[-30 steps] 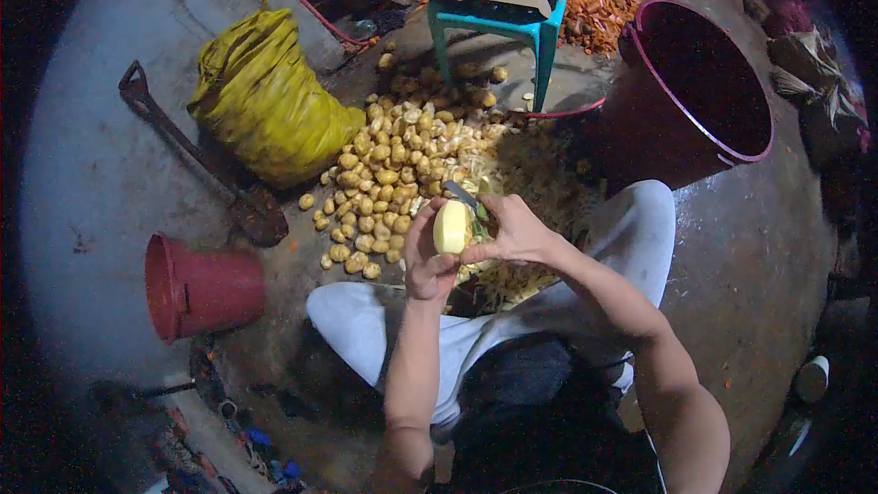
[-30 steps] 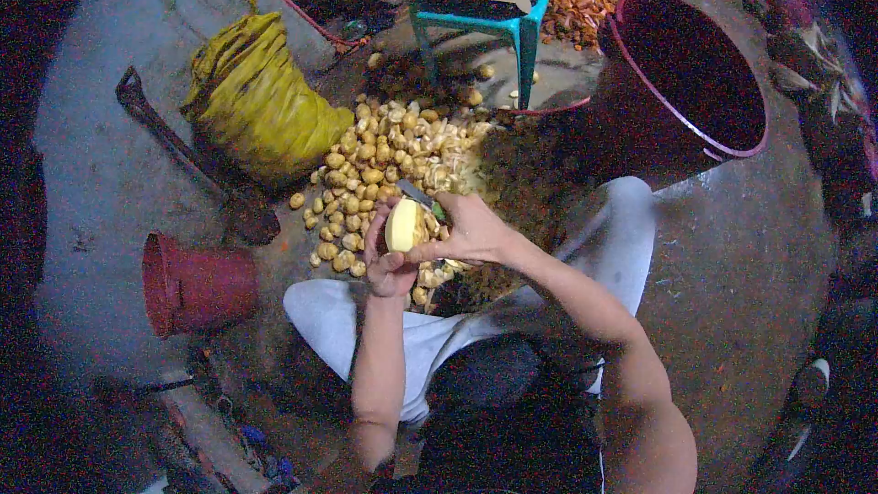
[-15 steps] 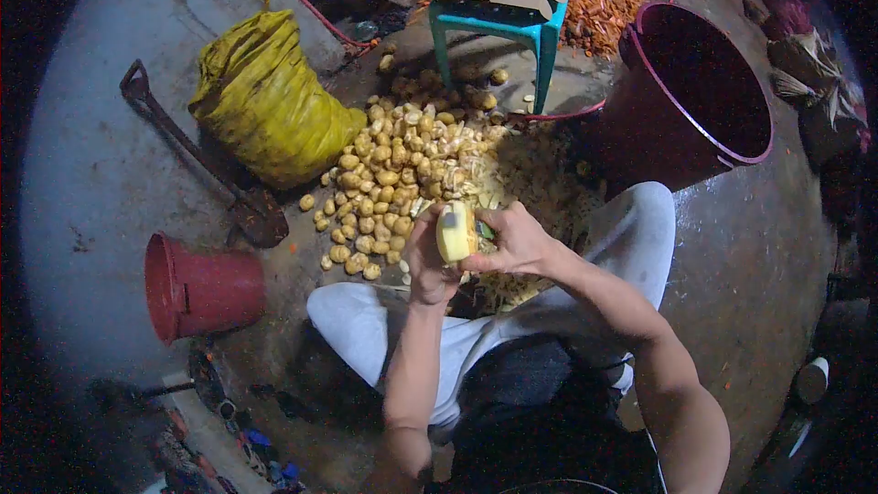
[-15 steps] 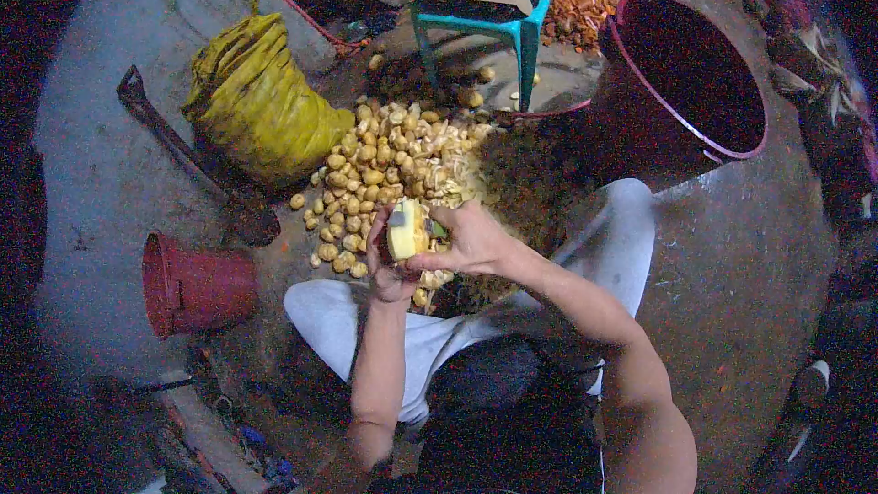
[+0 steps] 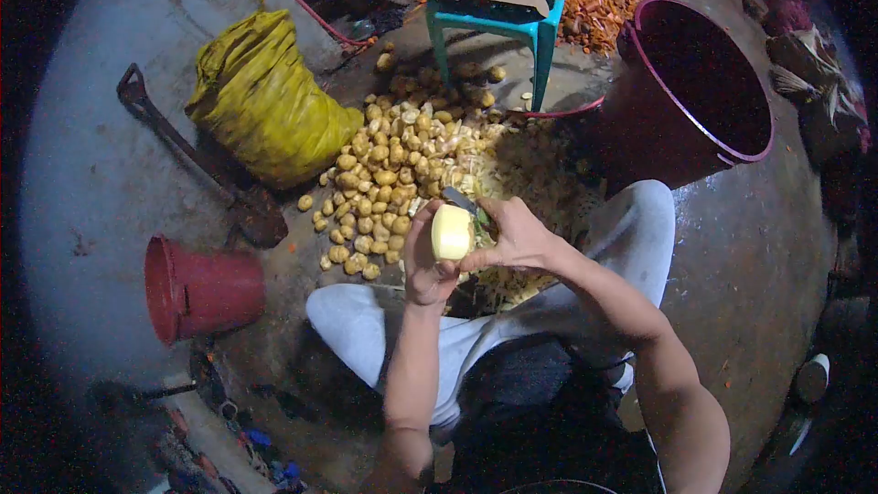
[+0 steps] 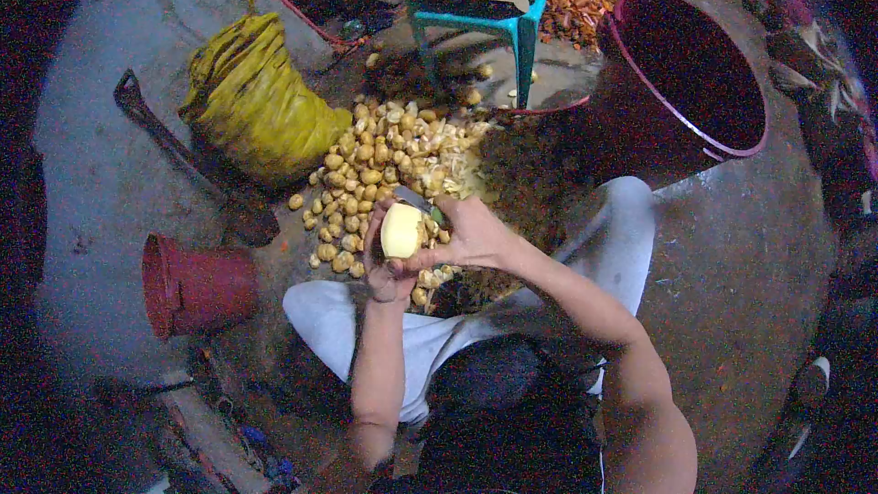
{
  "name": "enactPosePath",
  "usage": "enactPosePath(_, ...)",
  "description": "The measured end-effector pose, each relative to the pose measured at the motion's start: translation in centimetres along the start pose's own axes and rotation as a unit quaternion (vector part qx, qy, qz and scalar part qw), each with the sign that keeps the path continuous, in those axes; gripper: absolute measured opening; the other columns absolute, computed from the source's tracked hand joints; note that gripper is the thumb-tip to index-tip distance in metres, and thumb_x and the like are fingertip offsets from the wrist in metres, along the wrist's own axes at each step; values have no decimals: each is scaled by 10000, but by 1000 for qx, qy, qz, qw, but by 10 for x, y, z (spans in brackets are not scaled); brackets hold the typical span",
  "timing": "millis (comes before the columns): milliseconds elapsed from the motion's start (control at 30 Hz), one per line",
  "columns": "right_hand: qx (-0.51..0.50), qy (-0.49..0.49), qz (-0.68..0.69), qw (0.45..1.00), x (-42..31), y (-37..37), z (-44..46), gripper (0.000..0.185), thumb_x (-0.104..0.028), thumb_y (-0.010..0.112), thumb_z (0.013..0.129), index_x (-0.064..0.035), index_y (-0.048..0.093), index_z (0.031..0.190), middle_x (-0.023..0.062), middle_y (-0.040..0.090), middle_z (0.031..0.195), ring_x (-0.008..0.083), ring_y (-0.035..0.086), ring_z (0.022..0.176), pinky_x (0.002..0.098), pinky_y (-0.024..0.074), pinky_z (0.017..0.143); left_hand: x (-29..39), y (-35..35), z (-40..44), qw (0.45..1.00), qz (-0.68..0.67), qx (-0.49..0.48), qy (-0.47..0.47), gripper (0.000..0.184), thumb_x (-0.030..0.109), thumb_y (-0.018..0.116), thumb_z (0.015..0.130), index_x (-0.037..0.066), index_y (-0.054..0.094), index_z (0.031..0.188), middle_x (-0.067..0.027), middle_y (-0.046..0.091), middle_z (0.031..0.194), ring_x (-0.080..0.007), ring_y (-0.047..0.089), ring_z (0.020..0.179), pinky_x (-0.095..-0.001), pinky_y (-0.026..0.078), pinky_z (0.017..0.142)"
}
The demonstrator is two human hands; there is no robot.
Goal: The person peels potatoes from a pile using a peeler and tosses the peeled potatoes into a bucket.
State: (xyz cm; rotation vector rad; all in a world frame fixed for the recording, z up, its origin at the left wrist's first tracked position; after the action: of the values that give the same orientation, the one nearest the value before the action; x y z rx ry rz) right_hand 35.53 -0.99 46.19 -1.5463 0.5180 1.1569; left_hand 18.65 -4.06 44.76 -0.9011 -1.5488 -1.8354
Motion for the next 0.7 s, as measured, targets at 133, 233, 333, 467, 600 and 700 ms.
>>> enactPosePath(133,2,-20,-8,1000,2,3,1,830,-686,785,509,70,581,783,210,534,590,304,553,533,410,437,536,-1,-7,-2,1000,9,-21,-15,958,284,873,575,-16,389,1345,-96,510,1289,-257,510,1186,-393,425,1030)
enactPosePath(233,-2,-28,-8,1000,1,3,0,839,-708,778,492,65,572,748,211,530,581,307,549,527,413,440,537,2,-2,-1,999,-1,-44,-19,899,226,864,590,-12,395,1319,-94,524,1234,-238,524,1144,-357,442,988)
enactPosePath(333,20,-55,-28,998,-3,3,-2,810,-720,747,539,49,570,725,199,520,558,317,538,509,411,439,526,2,0,-2,1000,-8,-22,-11,894,206,865,576,6,403,1314,-95,526,1222,-239,519,1148,-356,435,992)
enactPosePath(467,1,-35,-48,998,-10,6,-5,684,-656,680,691,19,575,710,185,508,519,356,536,473,424,437,492,-3,-4,0,999,-8,-8,35,920,200,869,549,39,408,1329,-95,516,1263,-260,492,1202,-387,406,1041)
enactPosePath(600,29,-46,-190,980,-15,11,-11,619,-616,637,760,-1,579,723,187,505,499,384,543,463,447,442,481,-3,1,0,997,-10,39,72,834,109,856,593,38,401,1288,-82,529,1195,-216,529,1111,-334,438,966)
enactPosePath(700,28,-29,-154,987,-16,8,-7,679,-657,654,723,17,575,753,189,514,515,367,558,479,433,455,498,0,3,1,998,-27,39,37,814,119,835,592,39,406,1279,-78,531,1180,-214,535,1092,-330,445,954)
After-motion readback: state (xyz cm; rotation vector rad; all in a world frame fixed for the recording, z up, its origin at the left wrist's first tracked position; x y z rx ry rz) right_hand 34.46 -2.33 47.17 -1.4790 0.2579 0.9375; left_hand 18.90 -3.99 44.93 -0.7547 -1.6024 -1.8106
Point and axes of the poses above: each hand's wrist, its own z-axis towards the middle knuckle, its own y-axis out of the palm, x = y × z, the point moved 1 cm from there along z, towards the middle knuckle
